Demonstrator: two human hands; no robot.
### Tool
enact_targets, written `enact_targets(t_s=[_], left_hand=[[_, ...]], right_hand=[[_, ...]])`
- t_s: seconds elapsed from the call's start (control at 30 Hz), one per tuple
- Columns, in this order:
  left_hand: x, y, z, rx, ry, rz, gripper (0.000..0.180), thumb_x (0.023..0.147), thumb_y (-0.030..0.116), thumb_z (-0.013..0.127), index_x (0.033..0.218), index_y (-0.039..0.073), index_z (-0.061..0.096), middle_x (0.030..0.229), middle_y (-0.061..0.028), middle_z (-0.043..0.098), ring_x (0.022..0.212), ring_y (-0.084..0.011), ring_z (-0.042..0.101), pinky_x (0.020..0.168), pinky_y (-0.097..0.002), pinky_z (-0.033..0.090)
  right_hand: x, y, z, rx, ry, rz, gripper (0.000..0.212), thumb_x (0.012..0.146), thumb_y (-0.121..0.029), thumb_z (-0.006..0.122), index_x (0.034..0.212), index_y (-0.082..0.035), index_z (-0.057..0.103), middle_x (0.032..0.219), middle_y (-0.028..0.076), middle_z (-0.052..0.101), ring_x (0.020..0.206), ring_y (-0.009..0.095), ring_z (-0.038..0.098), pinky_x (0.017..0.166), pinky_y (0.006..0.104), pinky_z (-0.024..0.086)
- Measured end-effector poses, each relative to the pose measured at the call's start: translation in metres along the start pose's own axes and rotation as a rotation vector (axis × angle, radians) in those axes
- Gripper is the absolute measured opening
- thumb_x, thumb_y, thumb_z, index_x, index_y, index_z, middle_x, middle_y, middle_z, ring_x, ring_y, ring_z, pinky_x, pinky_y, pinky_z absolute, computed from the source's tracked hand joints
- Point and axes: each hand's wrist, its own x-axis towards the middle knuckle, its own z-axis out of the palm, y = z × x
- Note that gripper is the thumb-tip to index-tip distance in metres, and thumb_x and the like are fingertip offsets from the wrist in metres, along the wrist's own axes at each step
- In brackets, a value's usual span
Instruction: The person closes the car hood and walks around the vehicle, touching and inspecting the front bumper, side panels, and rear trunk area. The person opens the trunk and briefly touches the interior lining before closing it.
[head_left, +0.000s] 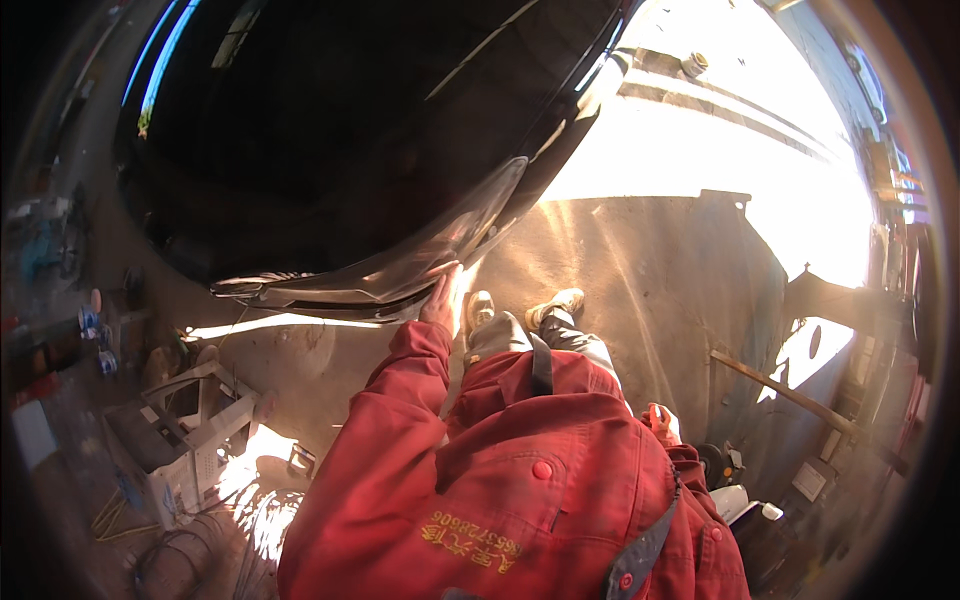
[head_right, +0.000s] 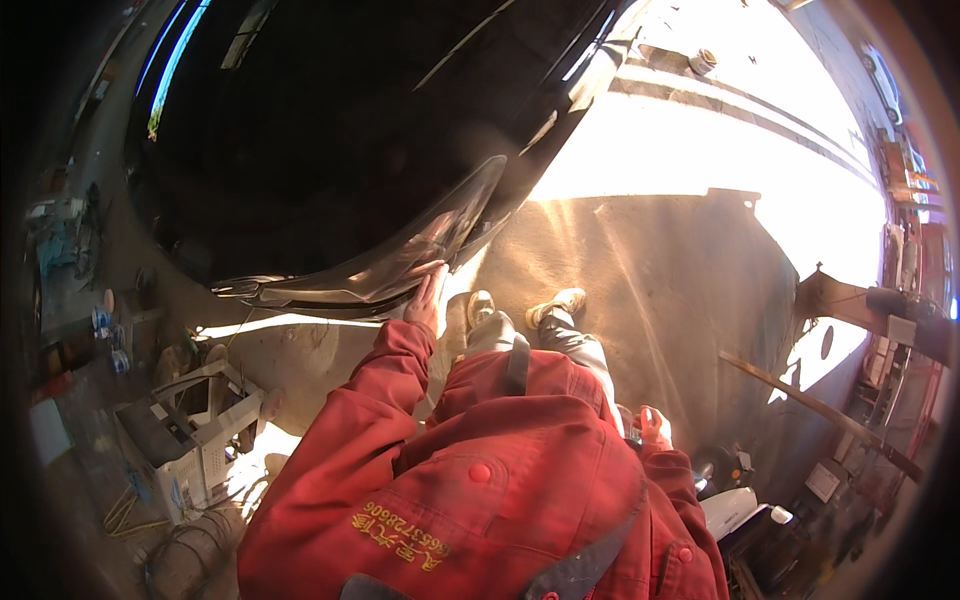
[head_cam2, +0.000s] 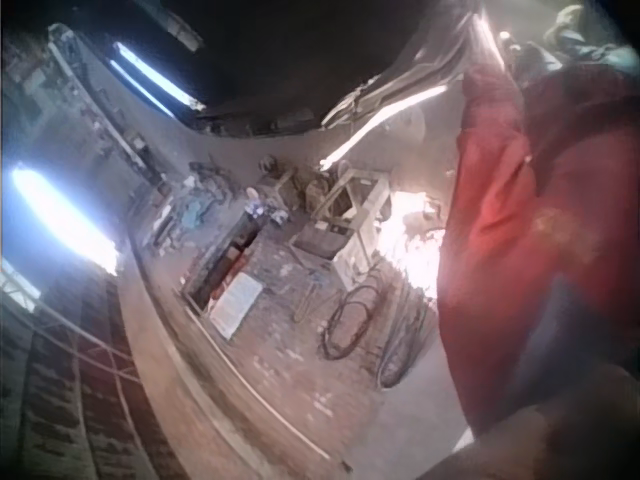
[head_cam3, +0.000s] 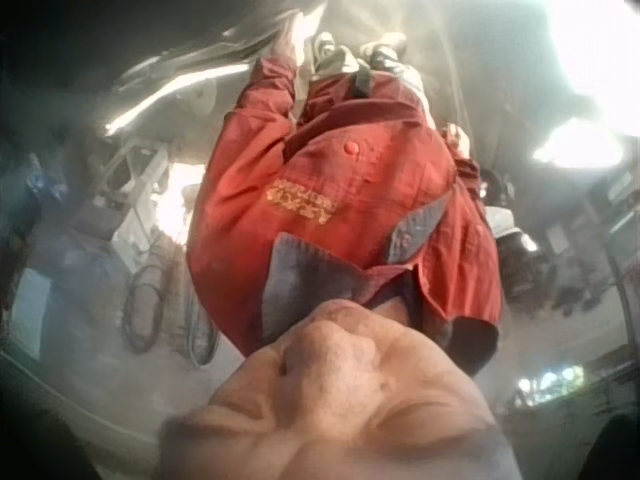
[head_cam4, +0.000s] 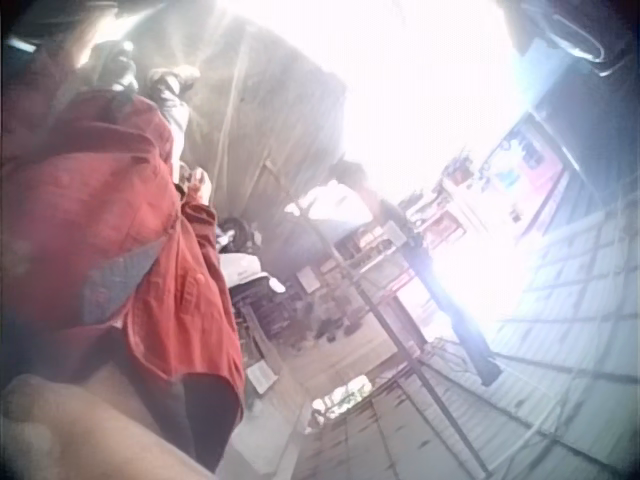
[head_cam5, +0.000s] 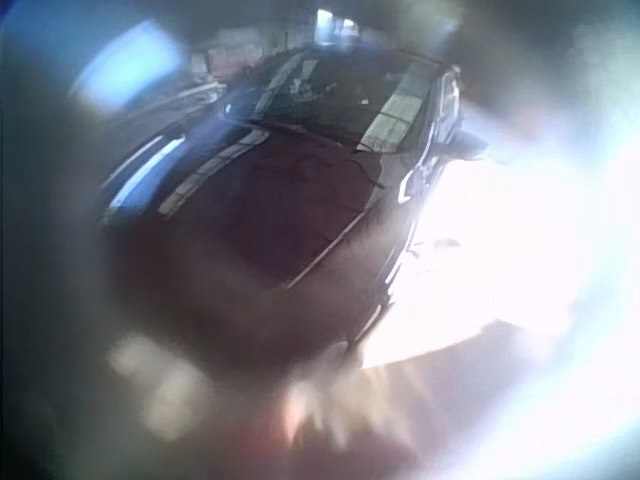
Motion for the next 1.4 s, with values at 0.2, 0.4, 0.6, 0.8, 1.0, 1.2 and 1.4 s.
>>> enact_targets(t_s=[0.2,0.4,0.6,0.8,1.0,1.2,1.4], left_hand=[[-0.014,-0.007,0.023,0.414,0.03,0.027,0.075,0.095,0.036,0.048,0.159,0.002,0.029,0.169,-0.0105,0.019,0.158,-0.0242,0.009,0.128,-0.0394,0.002],[-0.064,-0.014,0.019,0.202,-0.079,-0.066,0.079,0.094,0.038,0.049,0.16,0.002,0.025,0.169,-0.0108,0.019,0.158,-0.0258,0.008,0.128,-0.0404,0.002],[-0.11,-0.043,-0.014,-0.61,0.026,-0.312,0.088,0.08,0.028,0.076,0.154,0.004,0.035,0.162,-0.0182,0.031,0.15,-0.0322,0.03,0.124,-0.0474,0.023],[-0.103,-0.08,-0.055,-0.82,0.366,-0.774,0.086,0.083,0.024,0.073,0.154,0.002,0.031,0.155,-0.024,0.037,0.142,-0.0405,0.038,0.116,-0.0517,0.032],[-0.064,-0.116,-0.058,-0.862,0.287,-1.084,0.104,0.085,0.048,0.075,0.156,-0.006,0.021,0.161,-0.0274,0.026,0.147,-0.0415,0.031,0.119,-0.0547,0.026],[-0.037,-0.138,-0.056,-0.898,0.159,-1.203,0.111,0.088,0.063,0.064,0.156,-0.011,0.016,0.163,-0.0309,0.017,0.153,-0.0421,0.019,0.123,-0.0525,0.02],[-0.012,-0.116,-0.071,-0.917,0.138,-1.207,0.113,0.086,0.062,0.067,0.154,-0.013,0.016,0.162,-0.035,0.013,0.153,-0.0453,0.016,0.124,-0.0515,0.018]], right_hand=[[0.002,-0.031,0.0,-0.1,-0.02,-0.05,0.042,0.103,-0.039,0.059,0.123,-0.002,0.064,0.101,0.015,0.073,0.088,0.021,0.071,0.078,0.0339,0.058],[0.017,-0.039,0.013,-0.109,-0.058,-0.073,0.042,0.103,-0.039,0.058,0.124,-0.003,0.064,0.101,0.015,0.073,0.088,0.022,0.071,0.078,0.0344,0.058],[0.036,-0.048,0.016,-0.15,-0.104,-0.097,0.042,0.104,-0.039,0.057,0.124,-0.003,0.064,0.101,0.015,0.073,0.088,0.022,0.071,0.079,0.0349,0.058],[0.048,-0.081,0.021,-0.218,-0.161,-0.104,0.042,0.104,-0.039,0.056,0.127,-0.004,0.063,0.103,0.014,0.073,0.089,0.023,0.071,0.08,0.036,0.057],[0.04,-0.134,0.04,-0.312,-0.131,-0.097,0.041,0.102,-0.044,0.057,0.126,-0.011,0.065,0.105,0.007,0.074,0.089,0.019,0.071,0.07,0.0332,0.05],[0.034,-0.141,0.047,-0.306,-0.144,-0.13,0.042,0.102,-0.044,0.058,0.126,-0.011,0.065,0.105,0.008,0.074,0.089,0.019,0.071,0.073,0.0339,0.05],[0.034,-0.114,0.04,-0.293,-0.159,-0.066,0.041,0.102,-0.044,0.056,0.125,-0.01,0.065,0.104,0.008,0.075,0.093,0.019,0.072,0.072,0.0344,0.051]])
